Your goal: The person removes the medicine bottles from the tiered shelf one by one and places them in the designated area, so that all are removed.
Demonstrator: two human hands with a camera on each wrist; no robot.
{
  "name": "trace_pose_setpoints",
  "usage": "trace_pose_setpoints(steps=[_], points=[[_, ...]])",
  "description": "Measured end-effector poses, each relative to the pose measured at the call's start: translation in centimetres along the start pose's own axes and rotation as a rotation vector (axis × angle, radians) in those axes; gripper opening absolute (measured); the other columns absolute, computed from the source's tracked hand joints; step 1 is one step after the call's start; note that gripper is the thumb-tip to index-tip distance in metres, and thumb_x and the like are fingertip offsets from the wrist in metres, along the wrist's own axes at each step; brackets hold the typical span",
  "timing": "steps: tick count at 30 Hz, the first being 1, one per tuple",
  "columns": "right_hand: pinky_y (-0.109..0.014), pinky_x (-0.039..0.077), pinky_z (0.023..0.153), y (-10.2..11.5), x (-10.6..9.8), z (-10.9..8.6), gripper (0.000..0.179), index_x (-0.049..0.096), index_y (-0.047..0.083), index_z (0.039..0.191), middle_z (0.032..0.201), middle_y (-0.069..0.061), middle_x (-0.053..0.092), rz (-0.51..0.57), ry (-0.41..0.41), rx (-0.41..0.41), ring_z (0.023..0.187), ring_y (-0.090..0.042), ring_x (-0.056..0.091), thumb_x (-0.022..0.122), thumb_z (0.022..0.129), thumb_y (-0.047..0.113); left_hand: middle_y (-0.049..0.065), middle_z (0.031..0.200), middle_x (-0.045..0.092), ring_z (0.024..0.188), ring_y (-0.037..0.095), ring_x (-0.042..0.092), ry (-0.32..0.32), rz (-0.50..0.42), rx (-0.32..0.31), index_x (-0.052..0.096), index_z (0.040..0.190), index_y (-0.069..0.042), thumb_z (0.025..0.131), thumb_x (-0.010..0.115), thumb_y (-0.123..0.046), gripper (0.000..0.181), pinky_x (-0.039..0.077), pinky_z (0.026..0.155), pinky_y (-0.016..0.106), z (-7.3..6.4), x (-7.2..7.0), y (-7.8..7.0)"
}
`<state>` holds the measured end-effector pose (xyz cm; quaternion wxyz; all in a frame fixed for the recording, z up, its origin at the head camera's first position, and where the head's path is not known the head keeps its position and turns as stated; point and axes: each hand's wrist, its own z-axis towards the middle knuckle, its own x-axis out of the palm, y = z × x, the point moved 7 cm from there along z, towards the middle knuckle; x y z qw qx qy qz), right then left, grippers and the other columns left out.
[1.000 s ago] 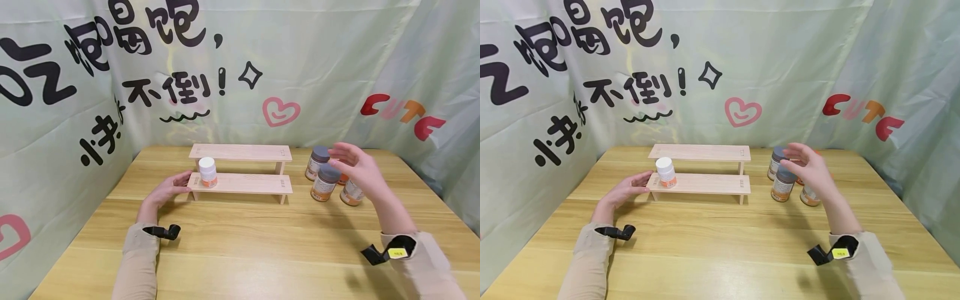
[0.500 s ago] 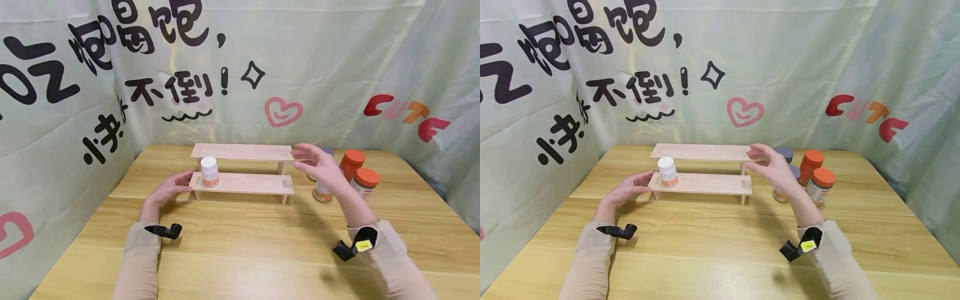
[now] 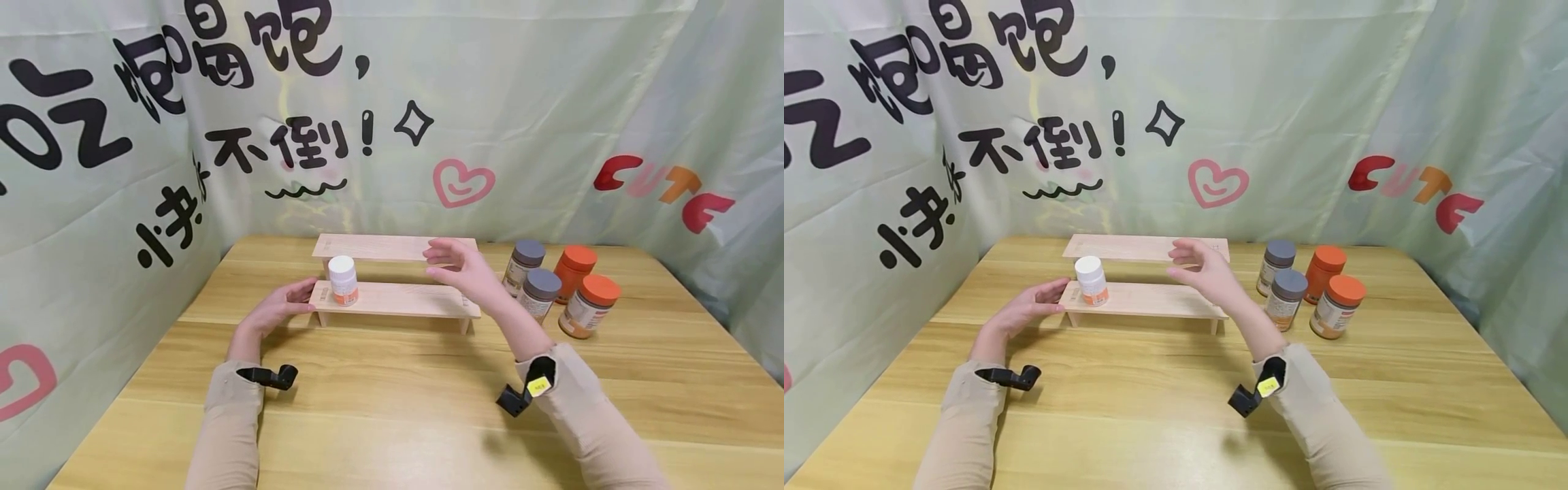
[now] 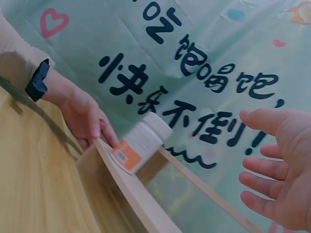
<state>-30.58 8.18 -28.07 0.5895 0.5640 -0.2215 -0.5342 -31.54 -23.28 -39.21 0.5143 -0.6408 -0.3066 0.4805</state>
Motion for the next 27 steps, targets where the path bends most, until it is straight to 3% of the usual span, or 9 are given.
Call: trace_pose_setpoints(steps=[6, 19, 27], points=[[-0.038, 0.047, 0.092, -0.2, 2.3, 1.5, 0.055, 0.042, -0.003, 0.134, 0.124, -0.02, 0.054, 0.061, 0.009, -0.002, 0.114, -0.031, 0.051, 0.066, 0.085, 0.007, 0.021, 0.15, 0.021, 0.136, 0.037, 0.021, -0.008, 0.001, 0.0, 0.02, 0.145, 0.004, 0.087, 0.062, -0.013, 0.073, 0.018, 0.11, 0.049, 0.0, -0.1, 0.1], [-0.039, 0.045, 0.094, -1.2, 6.3, 3.4, 0.058, 0.042, 0.0, 0.135, 0.126, -0.02, 0.052, 0.089, 0.063, 0.038, 0.115, -0.029, 0.05, 0.068, 0.083, 0.009, 0.023, 0.149, 0.02, 0.136, 0.039, 0.02, 0.0, 0.011, -0.001, 0.02, 0.145, 0.005, 0.087, 0.062, -0.012, 0.074, 0.018, 0.11, 0.049, 0.2, -0.1, 0.2], [-0.038, 0.041, 0.098, -2.0, 8.7, 4.8, 0.06, 0.042, -0.001, 0.134, 0.126, -0.018, 0.055, 0.035, 0.091, 0.037, 0.114, -0.027, 0.053, 0.07, 0.083, 0.012, 0.022, 0.149, 0.021, 0.136, 0.038, 0.021, -0.003, 0.008, -0.006, 0.02, 0.145, 0.003, 0.086, 0.063, -0.014, 0.075, 0.019, 0.109, 0.05, 0.1, -0.1, 0.1]])
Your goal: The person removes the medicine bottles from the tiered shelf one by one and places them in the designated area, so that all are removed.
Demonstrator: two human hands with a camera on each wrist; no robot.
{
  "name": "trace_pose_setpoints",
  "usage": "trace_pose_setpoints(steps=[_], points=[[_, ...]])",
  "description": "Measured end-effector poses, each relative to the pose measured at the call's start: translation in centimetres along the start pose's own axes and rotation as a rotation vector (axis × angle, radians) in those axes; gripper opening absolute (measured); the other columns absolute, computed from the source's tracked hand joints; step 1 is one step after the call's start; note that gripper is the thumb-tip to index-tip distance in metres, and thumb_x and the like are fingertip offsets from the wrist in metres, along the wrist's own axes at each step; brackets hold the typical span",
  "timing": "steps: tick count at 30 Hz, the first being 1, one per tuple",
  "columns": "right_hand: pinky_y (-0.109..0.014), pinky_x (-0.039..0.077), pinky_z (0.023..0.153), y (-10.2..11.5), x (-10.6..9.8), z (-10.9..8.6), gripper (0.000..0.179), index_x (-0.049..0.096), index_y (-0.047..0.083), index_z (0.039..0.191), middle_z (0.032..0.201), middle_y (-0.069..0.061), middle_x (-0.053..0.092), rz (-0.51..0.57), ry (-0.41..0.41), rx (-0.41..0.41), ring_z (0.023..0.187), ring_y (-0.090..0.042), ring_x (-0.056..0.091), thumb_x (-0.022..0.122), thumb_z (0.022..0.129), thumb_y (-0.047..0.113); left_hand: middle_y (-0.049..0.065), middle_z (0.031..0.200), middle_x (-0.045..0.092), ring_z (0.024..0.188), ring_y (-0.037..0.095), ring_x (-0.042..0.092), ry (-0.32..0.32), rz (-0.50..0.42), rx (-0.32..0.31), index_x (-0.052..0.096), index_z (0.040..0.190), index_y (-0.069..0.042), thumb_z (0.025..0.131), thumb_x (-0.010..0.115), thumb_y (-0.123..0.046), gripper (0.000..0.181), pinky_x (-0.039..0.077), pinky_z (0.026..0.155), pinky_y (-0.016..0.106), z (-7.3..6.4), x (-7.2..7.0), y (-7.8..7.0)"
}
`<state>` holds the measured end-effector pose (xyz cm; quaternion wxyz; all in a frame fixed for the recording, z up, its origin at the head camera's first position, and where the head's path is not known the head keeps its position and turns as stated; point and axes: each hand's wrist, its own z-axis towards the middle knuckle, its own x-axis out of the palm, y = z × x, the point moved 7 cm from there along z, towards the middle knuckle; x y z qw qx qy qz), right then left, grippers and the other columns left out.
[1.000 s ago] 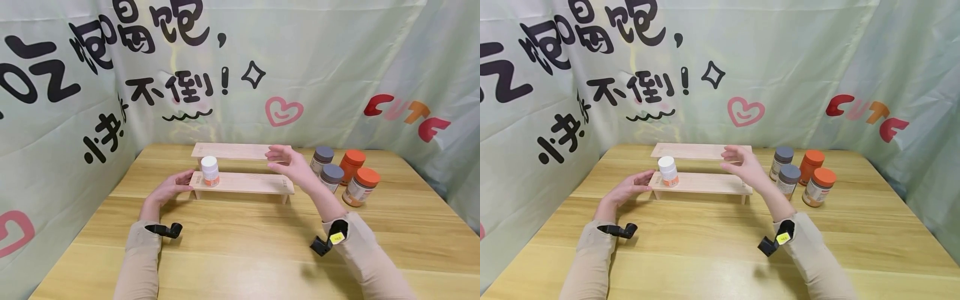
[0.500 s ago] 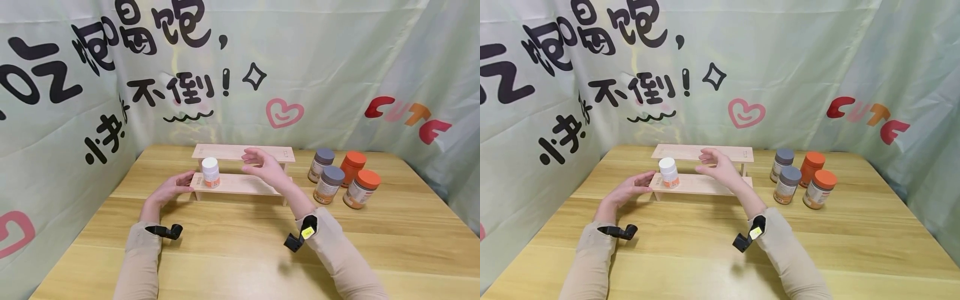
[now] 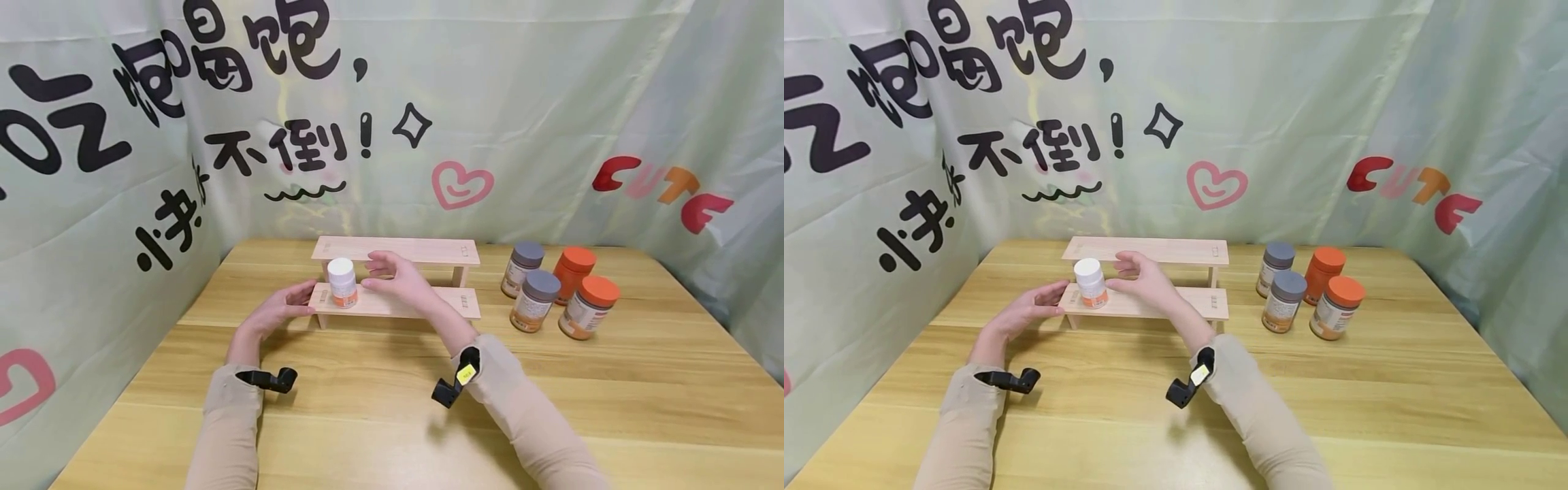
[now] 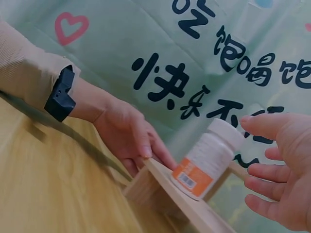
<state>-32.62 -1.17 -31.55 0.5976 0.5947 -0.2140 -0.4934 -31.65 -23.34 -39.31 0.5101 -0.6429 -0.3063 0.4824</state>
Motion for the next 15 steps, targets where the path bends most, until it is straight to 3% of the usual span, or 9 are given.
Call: trace_pose_setpoints(steps=[9, 15], points=[[-0.04, 0.041, 0.098, 0.2, 2.1, 1.0, 0.061, 0.044, -0.001, 0.134, 0.125, -0.015, 0.056, -0.087, -0.009, -0.008, 0.113, -0.028, 0.053, 0.072, 0.081, 0.014, 0.023, 0.149, 0.021, 0.136, 0.038, 0.02, 0.007, -0.017, 0.005, 0.02, 0.145, 0.004, 0.087, 0.062, -0.012, 0.073, 0.018, 0.109, 0.05, 0.1, 0.0, 0.2], [-0.041, 0.041, 0.097, 0.3, 3.1, 1.4, 0.062, 0.043, -0.001, 0.134, 0.122, -0.015, 0.056, -0.079, -0.026, 0.005, 0.113, -0.028, 0.053, 0.072, 0.081, 0.014, 0.026, 0.148, 0.02, 0.135, 0.04, 0.019, 0.018, -0.006, 0.027, 0.019, 0.144, 0.007, 0.089, 0.06, -0.011, 0.071, 0.019, 0.109, 0.051, 0.0, 0.1, -0.1]])
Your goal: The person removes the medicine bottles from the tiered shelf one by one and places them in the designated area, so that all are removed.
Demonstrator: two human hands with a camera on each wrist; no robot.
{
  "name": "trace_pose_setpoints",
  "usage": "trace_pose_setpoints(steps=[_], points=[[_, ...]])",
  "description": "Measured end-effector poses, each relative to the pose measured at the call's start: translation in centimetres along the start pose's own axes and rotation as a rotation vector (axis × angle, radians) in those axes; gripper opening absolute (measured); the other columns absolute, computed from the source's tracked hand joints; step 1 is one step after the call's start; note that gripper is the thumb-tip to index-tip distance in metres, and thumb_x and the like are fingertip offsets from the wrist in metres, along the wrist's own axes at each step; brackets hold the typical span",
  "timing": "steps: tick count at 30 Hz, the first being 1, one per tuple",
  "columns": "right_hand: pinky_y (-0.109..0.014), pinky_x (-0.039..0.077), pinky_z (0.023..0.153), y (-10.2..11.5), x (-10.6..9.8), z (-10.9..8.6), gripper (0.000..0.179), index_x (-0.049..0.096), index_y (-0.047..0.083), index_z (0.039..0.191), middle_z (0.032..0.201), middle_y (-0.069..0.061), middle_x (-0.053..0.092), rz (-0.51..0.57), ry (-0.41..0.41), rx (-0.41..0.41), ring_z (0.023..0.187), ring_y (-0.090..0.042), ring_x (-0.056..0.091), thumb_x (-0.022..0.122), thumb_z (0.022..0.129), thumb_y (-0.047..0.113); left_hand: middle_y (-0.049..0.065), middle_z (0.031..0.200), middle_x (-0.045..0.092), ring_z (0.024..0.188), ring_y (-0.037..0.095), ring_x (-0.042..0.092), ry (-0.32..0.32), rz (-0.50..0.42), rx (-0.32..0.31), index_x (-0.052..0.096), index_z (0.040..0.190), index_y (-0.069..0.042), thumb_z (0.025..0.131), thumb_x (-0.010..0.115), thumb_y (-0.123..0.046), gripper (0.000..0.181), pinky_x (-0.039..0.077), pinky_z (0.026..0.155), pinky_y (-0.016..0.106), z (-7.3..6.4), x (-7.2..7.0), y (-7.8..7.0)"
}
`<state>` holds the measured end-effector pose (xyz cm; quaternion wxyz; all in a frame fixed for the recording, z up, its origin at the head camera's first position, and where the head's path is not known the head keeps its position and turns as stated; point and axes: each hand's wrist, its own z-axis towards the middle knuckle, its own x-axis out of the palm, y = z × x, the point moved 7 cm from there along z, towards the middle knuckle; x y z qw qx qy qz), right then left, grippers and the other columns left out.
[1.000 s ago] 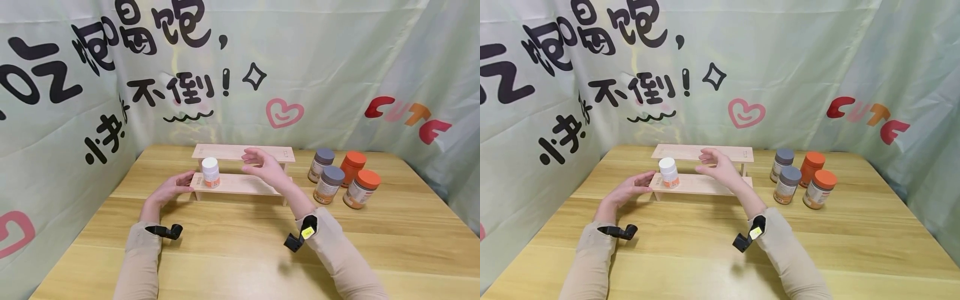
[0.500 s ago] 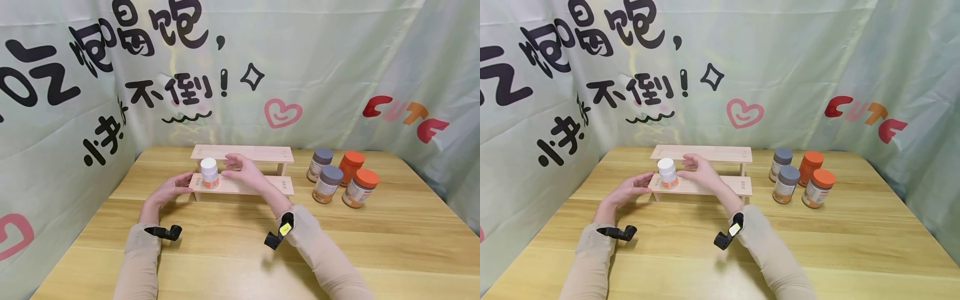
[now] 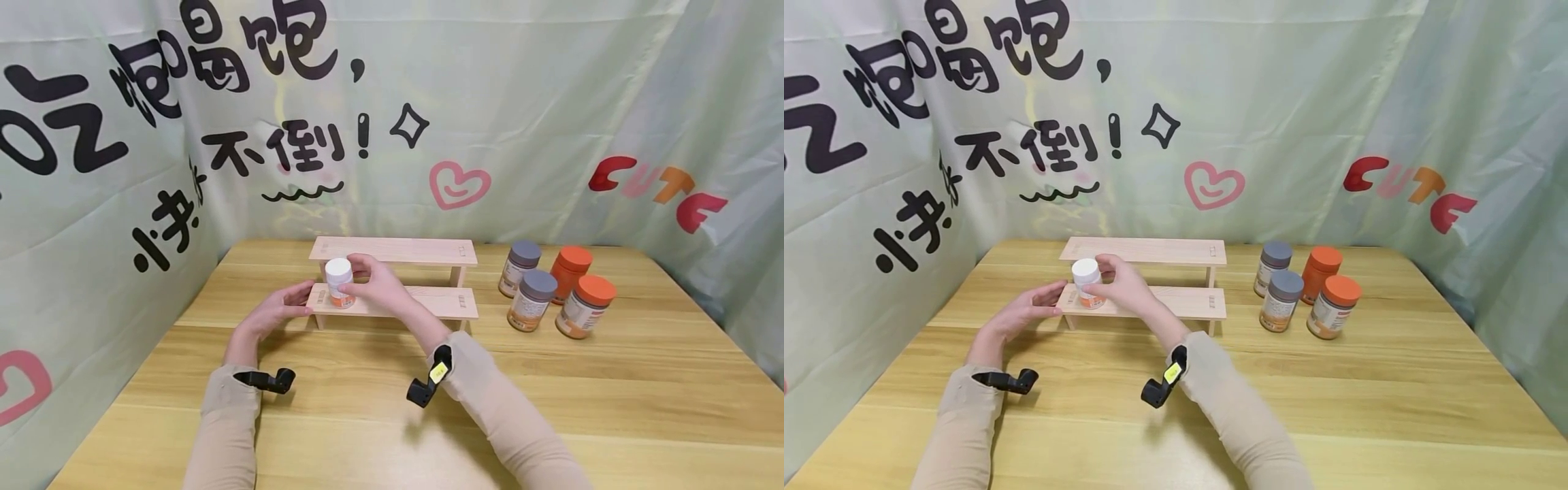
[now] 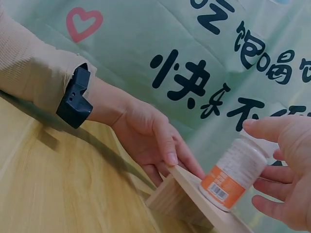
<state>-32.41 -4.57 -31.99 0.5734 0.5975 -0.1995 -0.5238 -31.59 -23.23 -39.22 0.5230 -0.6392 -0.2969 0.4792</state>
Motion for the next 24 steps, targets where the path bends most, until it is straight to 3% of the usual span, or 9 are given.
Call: trace_pose_setpoints(steps=[14, 24], points=[[-0.032, 0.047, 0.087, 0.0, 0.76, 0.76, 0.06, 0.049, 0.003, 0.13, 0.114, -0.01, 0.061, -0.144, -0.071, 0.0, 0.104, -0.022, 0.057, 0.074, 0.079, 0.02, 0.026, 0.148, 0.02, 0.136, 0.04, 0.018, 0.006, -0.015, 0.011, 0.018, 0.144, 0.008, 0.088, 0.059, -0.009, 0.071, 0.018, 0.109, 0.051, 0.08, 0.03, -0.23], [-0.031, 0.047, 0.082, -0.5, 0.14, 0.49, 0.05, 0.054, 0.007, 0.125, 0.107, -0.007, 0.062, -0.141, -0.094, -0.002, 0.098, -0.02, 0.057, 0.072, 0.081, 0.021, 0.026, 0.148, 0.019, 0.135, 0.04, 0.019, 0.004, -0.01, 0.008, 0.017, 0.144, 0.008, 0.088, 0.059, -0.008, 0.071, 0.018, 0.109, 0.051, -0.01, 0.1, -0.16]])
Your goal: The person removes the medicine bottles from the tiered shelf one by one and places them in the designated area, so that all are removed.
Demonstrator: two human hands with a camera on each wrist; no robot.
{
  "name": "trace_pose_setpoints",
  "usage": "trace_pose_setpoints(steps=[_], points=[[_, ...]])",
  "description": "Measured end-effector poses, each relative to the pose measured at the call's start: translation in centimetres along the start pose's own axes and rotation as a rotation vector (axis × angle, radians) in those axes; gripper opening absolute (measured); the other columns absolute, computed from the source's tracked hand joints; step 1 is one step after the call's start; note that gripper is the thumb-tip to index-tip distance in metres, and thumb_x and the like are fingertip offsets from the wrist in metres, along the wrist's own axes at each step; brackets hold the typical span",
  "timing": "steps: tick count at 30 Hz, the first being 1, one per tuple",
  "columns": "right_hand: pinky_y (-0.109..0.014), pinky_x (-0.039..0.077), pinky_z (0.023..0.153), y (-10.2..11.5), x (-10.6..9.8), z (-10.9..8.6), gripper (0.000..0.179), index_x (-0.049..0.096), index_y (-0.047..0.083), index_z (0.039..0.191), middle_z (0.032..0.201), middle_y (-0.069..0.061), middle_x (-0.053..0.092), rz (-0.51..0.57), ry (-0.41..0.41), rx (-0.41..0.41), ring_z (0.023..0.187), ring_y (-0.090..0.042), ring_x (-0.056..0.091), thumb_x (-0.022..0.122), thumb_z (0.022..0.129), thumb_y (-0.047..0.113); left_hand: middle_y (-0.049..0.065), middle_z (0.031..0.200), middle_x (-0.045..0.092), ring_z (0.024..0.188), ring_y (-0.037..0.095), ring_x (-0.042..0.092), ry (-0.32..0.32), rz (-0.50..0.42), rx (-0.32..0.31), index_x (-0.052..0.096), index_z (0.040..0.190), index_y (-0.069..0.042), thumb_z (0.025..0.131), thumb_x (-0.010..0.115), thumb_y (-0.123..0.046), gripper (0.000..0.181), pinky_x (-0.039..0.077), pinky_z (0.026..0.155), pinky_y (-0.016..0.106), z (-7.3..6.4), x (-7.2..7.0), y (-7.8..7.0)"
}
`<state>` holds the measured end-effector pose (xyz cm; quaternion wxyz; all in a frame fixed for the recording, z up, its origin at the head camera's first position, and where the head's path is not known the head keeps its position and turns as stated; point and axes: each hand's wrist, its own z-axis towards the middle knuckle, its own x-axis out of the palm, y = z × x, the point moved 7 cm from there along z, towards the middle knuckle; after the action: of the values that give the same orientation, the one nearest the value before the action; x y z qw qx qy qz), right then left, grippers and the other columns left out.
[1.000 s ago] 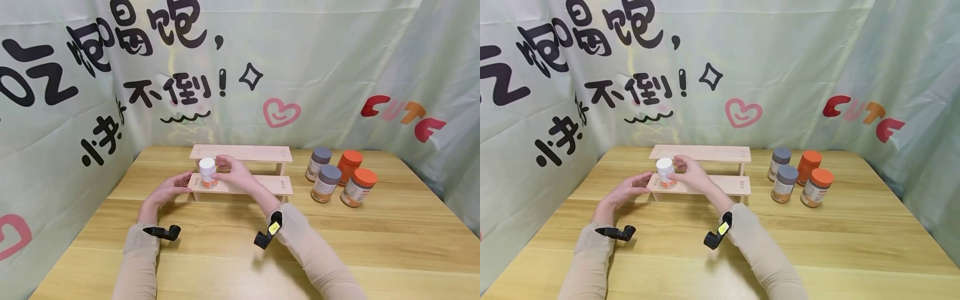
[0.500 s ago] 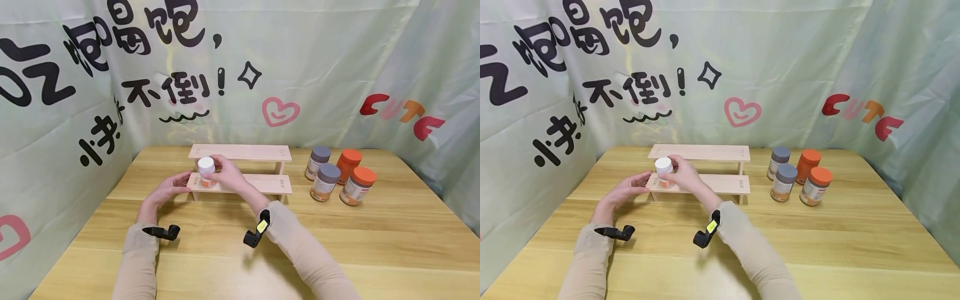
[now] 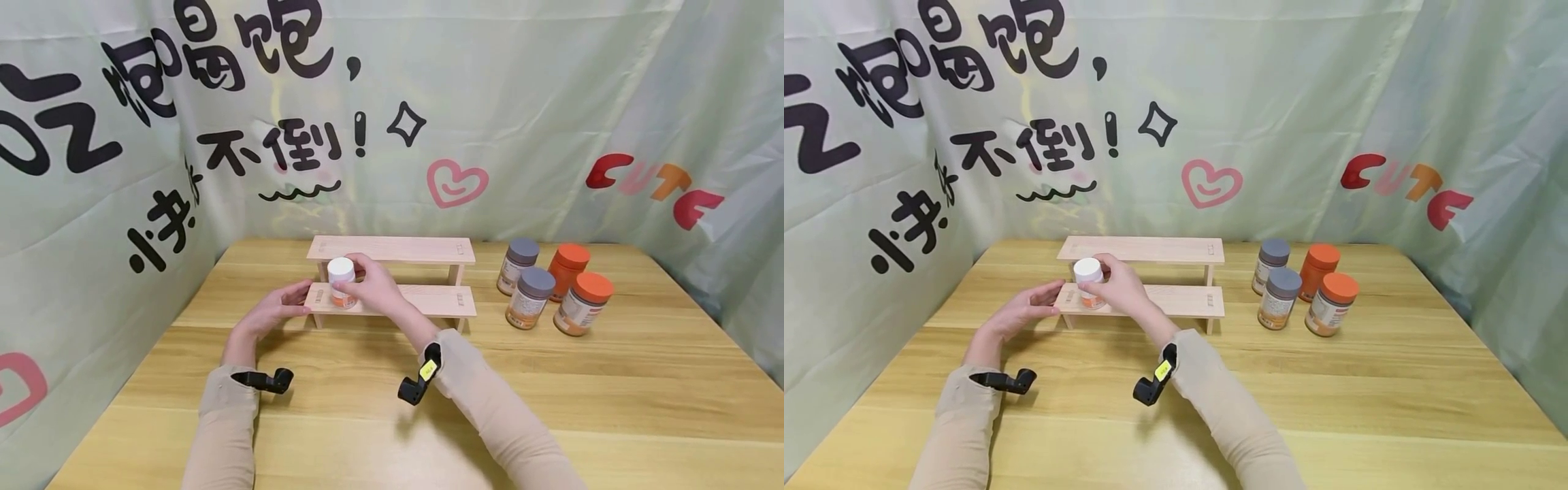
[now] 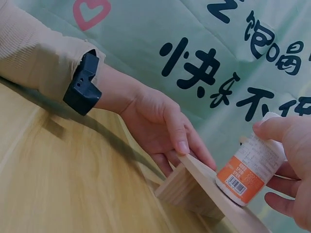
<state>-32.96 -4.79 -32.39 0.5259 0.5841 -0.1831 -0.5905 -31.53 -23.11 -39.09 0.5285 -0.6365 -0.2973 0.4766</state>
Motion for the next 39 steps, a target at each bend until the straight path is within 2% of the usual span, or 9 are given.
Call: trace_pose_setpoints(steps=[12, 20, 31, 39], points=[[-0.031, 0.048, 0.079, -0.9, -3.1, -0.9, 0.046, 0.054, 0.006, 0.124, 0.106, -0.009, 0.061, 0.096, -0.002, -0.001, 0.094, -0.021, 0.057, 0.07, 0.082, 0.017, 0.024, 0.149, 0.02, 0.135, 0.039, 0.02, -0.017, 0.0, -0.014, 0.019, 0.144, 0.006, 0.087, 0.061, -0.011, 0.073, 0.018, 0.109, 0.051, -0.1, -0.1, 0.5], [-0.034, 0.048, 0.082, -1.4, -5.4, -1.9, 0.046, 0.053, 0.006, 0.125, 0.108, -0.01, 0.061, 0.105, -0.005, 0.002, 0.095, -0.023, 0.057, 0.069, 0.083, 0.017, 0.026, 0.149, 0.015, 0.135, 0.041, 0.018, 0.006, -0.018, 0.022, 0.016, 0.143, 0.01, 0.089, 0.058, -0.007, 0.071, 0.016, 0.109, 0.051, -0.2, 0.1, 0.5], [-0.037, 0.048, 0.085, -1.9, -8.9, -2.9, 0.047, 0.054, 0.004, 0.124, 0.109, -0.012, 0.06, 0.068, -0.092, 0.02, 0.097, -0.025, 0.057, 0.069, 0.081, 0.015, 0.024, 0.15, 0.017, 0.136, 0.038, 0.019, -0.007, -0.032, 0.002, 0.017, 0.144, 0.007, 0.088, 0.059, -0.007, 0.072, 0.016, 0.11, 0.049, -0.1, 0.1, 0.6], [-0.034, 0.047, 0.082, -2.2, -11.6, -3.8, 0.045, 0.053, -0.002, 0.122, 0.108, -0.019, 0.06, 0.105, -0.146, -0.005, 0.093, -0.028, 0.057, 0.069, 0.082, 0.009, 0.025, 0.149, 0.017, 0.135, 0.039, 0.02, -0.003, -0.02, 0.004, 0.017, 0.144, 0.009, 0.088, 0.059, -0.007, 0.072, 0.016, 0.109, 0.05, 0.0, 0.1, 0.2]])
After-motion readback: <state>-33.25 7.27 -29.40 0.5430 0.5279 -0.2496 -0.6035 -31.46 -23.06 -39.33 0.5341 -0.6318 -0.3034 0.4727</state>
